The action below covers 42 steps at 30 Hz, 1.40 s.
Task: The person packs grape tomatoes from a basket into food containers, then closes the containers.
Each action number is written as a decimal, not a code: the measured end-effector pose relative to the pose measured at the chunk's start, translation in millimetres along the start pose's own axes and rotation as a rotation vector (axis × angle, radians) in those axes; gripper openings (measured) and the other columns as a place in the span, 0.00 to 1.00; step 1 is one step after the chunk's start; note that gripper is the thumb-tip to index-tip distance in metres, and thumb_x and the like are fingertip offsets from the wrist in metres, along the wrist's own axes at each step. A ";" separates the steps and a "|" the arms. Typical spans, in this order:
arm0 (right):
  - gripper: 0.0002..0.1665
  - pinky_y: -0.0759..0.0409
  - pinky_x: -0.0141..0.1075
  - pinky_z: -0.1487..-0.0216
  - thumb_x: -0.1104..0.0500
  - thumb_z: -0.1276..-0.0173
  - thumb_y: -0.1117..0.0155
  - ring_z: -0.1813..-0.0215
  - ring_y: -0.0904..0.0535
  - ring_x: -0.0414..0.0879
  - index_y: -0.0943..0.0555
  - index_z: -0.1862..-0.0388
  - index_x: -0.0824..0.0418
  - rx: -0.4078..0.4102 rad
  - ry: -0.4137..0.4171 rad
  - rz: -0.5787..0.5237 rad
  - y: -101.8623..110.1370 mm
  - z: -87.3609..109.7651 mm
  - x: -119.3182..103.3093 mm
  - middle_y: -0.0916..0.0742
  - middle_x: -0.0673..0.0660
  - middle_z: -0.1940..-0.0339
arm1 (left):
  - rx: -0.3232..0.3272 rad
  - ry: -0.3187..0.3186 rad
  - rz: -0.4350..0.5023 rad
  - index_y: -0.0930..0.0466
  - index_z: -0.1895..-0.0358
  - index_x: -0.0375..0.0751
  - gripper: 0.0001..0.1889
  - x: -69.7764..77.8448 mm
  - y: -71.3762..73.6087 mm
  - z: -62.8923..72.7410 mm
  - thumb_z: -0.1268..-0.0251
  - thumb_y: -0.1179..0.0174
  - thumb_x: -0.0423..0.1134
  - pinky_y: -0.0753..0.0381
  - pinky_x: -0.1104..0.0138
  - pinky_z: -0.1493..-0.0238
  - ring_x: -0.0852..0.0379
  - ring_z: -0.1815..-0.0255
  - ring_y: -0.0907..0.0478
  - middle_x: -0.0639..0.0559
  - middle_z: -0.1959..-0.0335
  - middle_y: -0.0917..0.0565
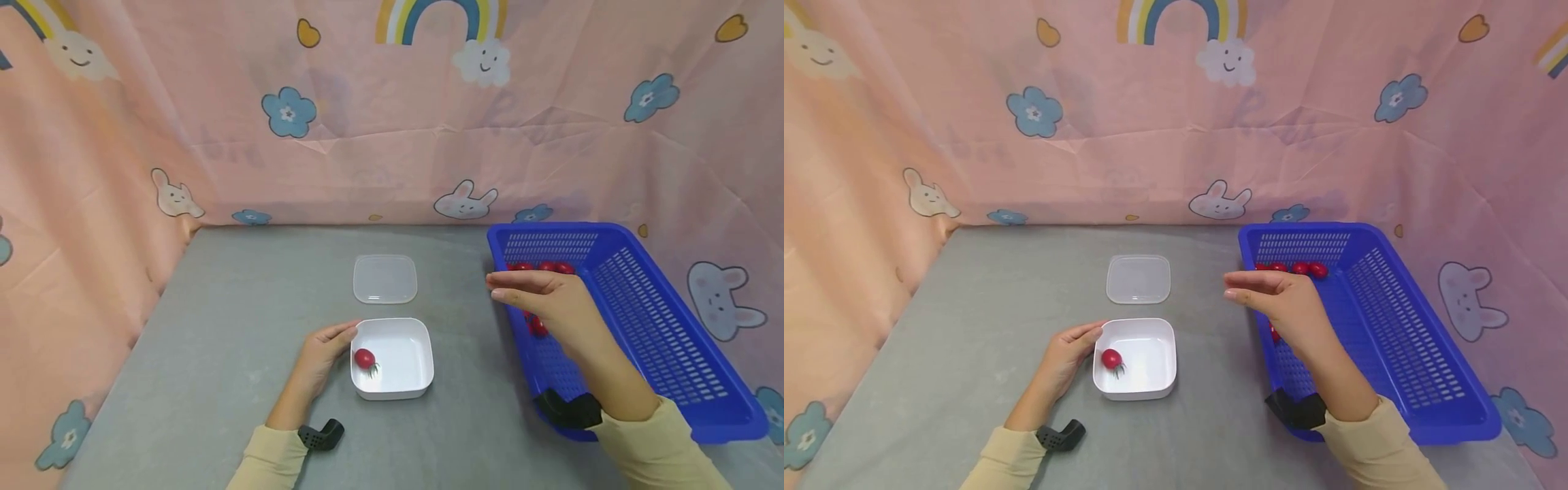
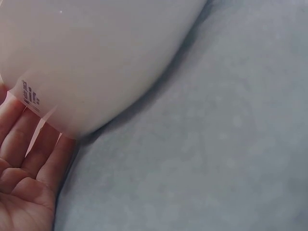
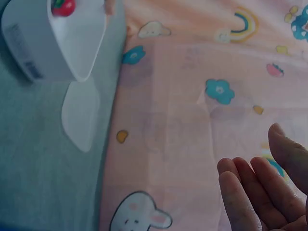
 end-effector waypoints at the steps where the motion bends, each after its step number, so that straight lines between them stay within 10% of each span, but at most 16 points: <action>1: 0.28 0.21 0.21 0.52 0.45 0.36 0.29 0.52 0.16 0.28 0.16 0.42 0.59 0.003 0.001 0.004 3.5 -1.7 2.5 0.11 0.32 0.57 | -0.001 -0.001 0.003 0.18 0.46 0.27 0.18 0.5 -0.2 -0.1 0.34 0.36 0.36 0.19 0.72 0.47 0.67 0.51 0.17 0.43 0.47 0.13; 6: 0.29 0.21 0.23 0.53 0.42 0.35 0.31 0.51 0.18 0.27 0.17 0.40 0.57 0.037 -0.033 0.011 23.5 -7.7 18.0 0.11 0.31 0.58 | -0.005 0.001 0.014 0.18 0.46 0.27 0.17 1.3 -1.0 -0.4 0.34 0.37 0.34 0.19 0.72 0.47 0.66 0.50 0.17 0.43 0.47 0.13; 11: 0.30 0.29 0.46 0.30 0.41 0.34 0.33 0.46 0.25 0.23 0.18 0.38 0.53 0.082 -0.085 -0.046 40.5 -12.8 35.5 0.13 0.25 0.61 | -0.013 -0.007 0.004 0.19 0.46 0.26 0.18 0.3 -1.3 -1.0 0.33 0.37 0.35 0.19 0.72 0.47 0.67 0.51 0.18 0.43 0.47 0.13; 14: 0.27 0.33 0.41 0.26 0.46 0.34 0.30 0.45 0.26 0.22 0.18 0.39 0.56 0.135 -0.061 -0.075 49.0 -17.2 41.8 0.14 0.24 0.63 | -0.007 -0.006 -0.001 0.18 0.46 0.26 0.18 -0.2 -0.6 -0.2 0.33 0.37 0.36 0.19 0.72 0.47 0.66 0.50 0.18 0.43 0.47 0.13; 23: 0.28 0.27 0.17 0.55 0.44 0.36 0.30 0.52 0.25 0.18 0.17 0.40 0.55 0.196 -0.085 0.010 68.8 -28.4 65.1 0.16 0.21 0.66 | -0.003 0.019 0.010 0.17 0.46 0.28 0.17 -3.0 -0.5 0.4 0.34 0.37 0.35 0.19 0.72 0.46 0.66 0.50 0.18 0.43 0.46 0.14; 33: 0.28 0.25 0.13 0.61 0.44 0.36 0.30 0.57 0.25 0.17 0.17 0.40 0.56 0.223 -0.123 -0.043 85.6 -47.3 97.3 0.16 0.20 0.70 | -0.001 0.015 0.007 0.17 0.46 0.28 0.17 -3.0 0.2 0.2 0.34 0.37 0.36 0.19 0.71 0.45 0.66 0.49 0.18 0.42 0.46 0.14; 42: 0.45 0.28 0.39 0.33 0.38 0.34 0.35 0.48 0.24 0.24 0.30 0.28 0.65 0.175 -0.247 0.051 91.1 -55.9 130.7 0.22 0.17 0.71 | -0.004 0.003 0.002 0.18 0.46 0.27 0.17 -1.8 -0.2 0.3 0.33 0.38 0.35 0.19 0.71 0.46 0.66 0.49 0.18 0.40 0.45 0.15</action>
Point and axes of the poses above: each hand's wrist, its own z-axis away from the middle knuckle, its own y-axis out of the back of the hand, x = y × z, the point moved 8 cm from there along -z, towards the middle knuckle
